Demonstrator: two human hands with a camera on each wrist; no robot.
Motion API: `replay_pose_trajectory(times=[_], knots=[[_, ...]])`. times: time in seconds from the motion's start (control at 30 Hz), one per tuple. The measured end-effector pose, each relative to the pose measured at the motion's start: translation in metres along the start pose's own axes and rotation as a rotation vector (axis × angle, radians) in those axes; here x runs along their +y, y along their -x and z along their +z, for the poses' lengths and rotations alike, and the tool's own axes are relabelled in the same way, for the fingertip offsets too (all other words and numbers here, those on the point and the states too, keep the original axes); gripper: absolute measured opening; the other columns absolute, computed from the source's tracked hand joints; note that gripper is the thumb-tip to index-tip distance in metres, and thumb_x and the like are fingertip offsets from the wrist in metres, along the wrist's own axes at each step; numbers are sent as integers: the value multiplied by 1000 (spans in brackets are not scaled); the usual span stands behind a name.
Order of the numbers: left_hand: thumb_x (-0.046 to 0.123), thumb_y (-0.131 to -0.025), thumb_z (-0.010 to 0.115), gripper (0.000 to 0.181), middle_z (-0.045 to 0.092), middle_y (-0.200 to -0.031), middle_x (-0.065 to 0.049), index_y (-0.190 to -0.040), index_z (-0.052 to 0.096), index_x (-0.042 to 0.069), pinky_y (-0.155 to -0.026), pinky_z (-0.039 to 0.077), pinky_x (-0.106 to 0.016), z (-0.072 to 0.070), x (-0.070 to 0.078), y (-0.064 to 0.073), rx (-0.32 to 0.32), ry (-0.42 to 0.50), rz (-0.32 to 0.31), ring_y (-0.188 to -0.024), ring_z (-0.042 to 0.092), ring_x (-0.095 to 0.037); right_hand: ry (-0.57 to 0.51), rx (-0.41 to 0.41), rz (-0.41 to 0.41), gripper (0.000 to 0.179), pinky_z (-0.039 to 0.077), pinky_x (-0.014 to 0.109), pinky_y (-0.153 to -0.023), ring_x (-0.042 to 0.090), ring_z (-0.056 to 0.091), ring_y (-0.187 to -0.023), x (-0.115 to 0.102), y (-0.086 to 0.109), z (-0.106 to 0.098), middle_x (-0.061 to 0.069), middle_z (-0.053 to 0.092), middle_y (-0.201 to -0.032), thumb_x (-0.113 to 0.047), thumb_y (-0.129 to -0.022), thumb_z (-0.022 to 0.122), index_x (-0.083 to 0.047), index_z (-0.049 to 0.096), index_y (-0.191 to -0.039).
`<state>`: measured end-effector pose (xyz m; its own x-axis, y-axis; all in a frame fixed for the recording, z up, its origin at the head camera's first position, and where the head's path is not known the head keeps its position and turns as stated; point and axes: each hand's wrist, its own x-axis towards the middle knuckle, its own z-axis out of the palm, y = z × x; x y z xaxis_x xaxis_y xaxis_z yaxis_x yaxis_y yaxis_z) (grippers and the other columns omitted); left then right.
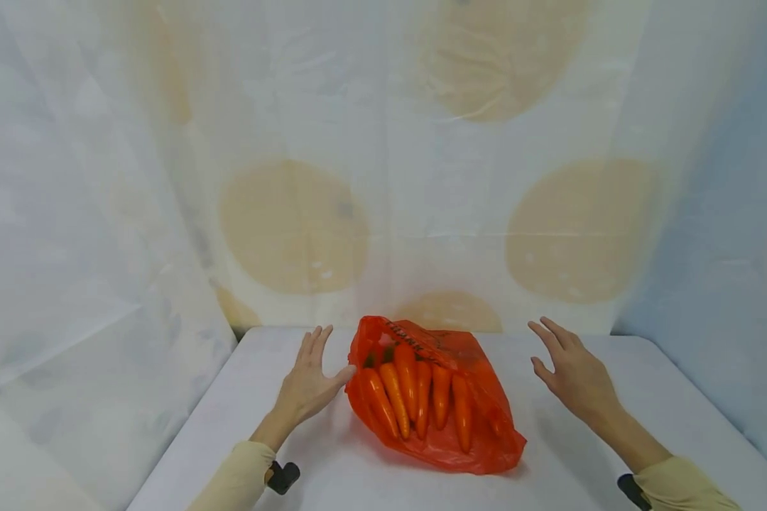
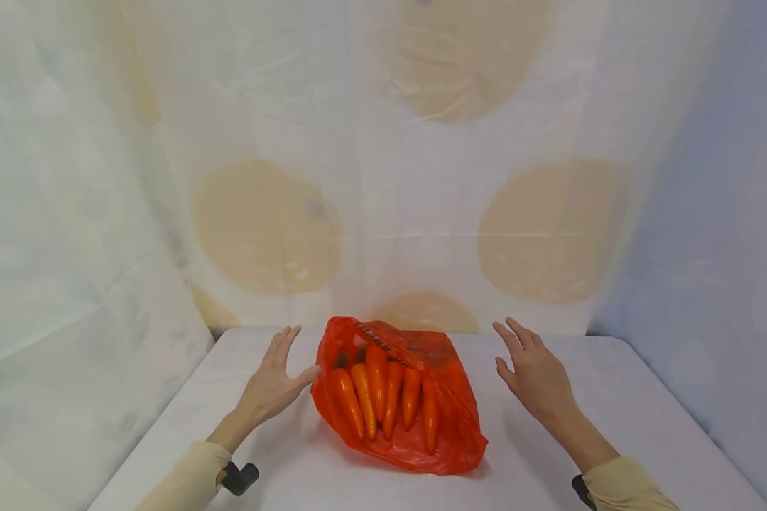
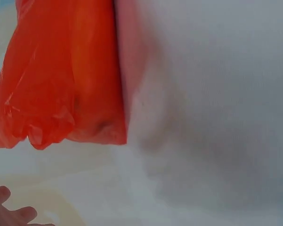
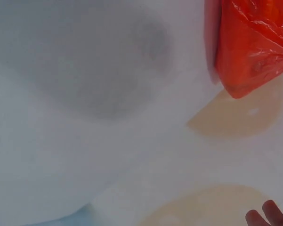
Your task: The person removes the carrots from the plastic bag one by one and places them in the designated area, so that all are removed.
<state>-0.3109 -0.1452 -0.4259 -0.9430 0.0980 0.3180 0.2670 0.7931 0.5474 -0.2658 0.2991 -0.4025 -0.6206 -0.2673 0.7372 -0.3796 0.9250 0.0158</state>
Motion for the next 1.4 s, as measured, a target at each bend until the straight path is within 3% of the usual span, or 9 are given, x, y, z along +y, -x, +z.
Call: replay_pose_trajectory(times=[0.27, 0.4, 0.57, 0.8, 0.93, 1.23, 1.4], knots=[[66, -83, 62, 93, 21, -163, -5, -157, 21, 28, -108, 33, -66, 14, 6, 6, -55, 163, -51, -148, 24, -33, -61, -29, -28, 71, 60, 43, -65, 38, 61, -108, -19, -8, 3, 21, 55, -133, -6, -70, 85, -6, 54, -135], [68, -81, 63, 95, 23, -162, -6, -157, 21, 28, -109, 32, -65, 18, 5, 7, -66, 242, -71, -145, 31, -34, -92, -41, -49, 71, 60, 39, -65, 37, 62, -110, -30, -12, 5, 19, 55, -134, -7, -71, 86, -7, 54, -135], [64, -80, 67, 95, 25, -161, -9, -156, 23, 27, -107, 30, -69, 23, 5, 7, -100, 387, -102, -144, 30, -37, -148, -52, -83, 72, 59, 34, -62, 35, 63, -109, -47, -19, 5, 16, 55, -135, -7, -72, 85, -8, 53, -136], [54, -83, 69, 93, 17, -162, -15, -157, 20, 26, -108, 26, -72, 32, 1, 11, -197, 558, -134, -146, 19, -45, -239, -125, -130, 74, 54, 22, -55, 24, 66, -77, -72, -24, 7, 14, 55, -137, -8, -73, 85, -10, 51, -139], [47, -85, 70, 91, 11, -164, -14, -157, 19, 26, -110, 25, -70, 39, -2, 16, -258, 651, -136, -147, 14, -48, -296, -159, -130, 72, 53, 20, -56, 20, 63, -72, -88, -24, 8, 12, 55, -136, -9, -73, 86, -10, 53, -138], [39, -88, 70, 87, 20, -163, -9, -157, 19, 27, -111, 22, -70, 51, -7, 19, -317, 709, -150, -146, 21, -45, -377, -396, -113, 61, 54, 18, -63, 11, 63, -76, -122, -20, 12, 7, 57, -132, -16, -81, 81, -11, 55, -136], [36, -88, 70, 84, 26, -160, -13, -157, 22, 24, -110, 29, -67, 52, -8, 21, -329, 717, -156, -143, 29, -45, -458, -537, -88, 57, 51, 15, -60, 1, 53, -63, -138, -18, 21, 6, 57, -133, -17, -85, 76, -13, 53, -138]])
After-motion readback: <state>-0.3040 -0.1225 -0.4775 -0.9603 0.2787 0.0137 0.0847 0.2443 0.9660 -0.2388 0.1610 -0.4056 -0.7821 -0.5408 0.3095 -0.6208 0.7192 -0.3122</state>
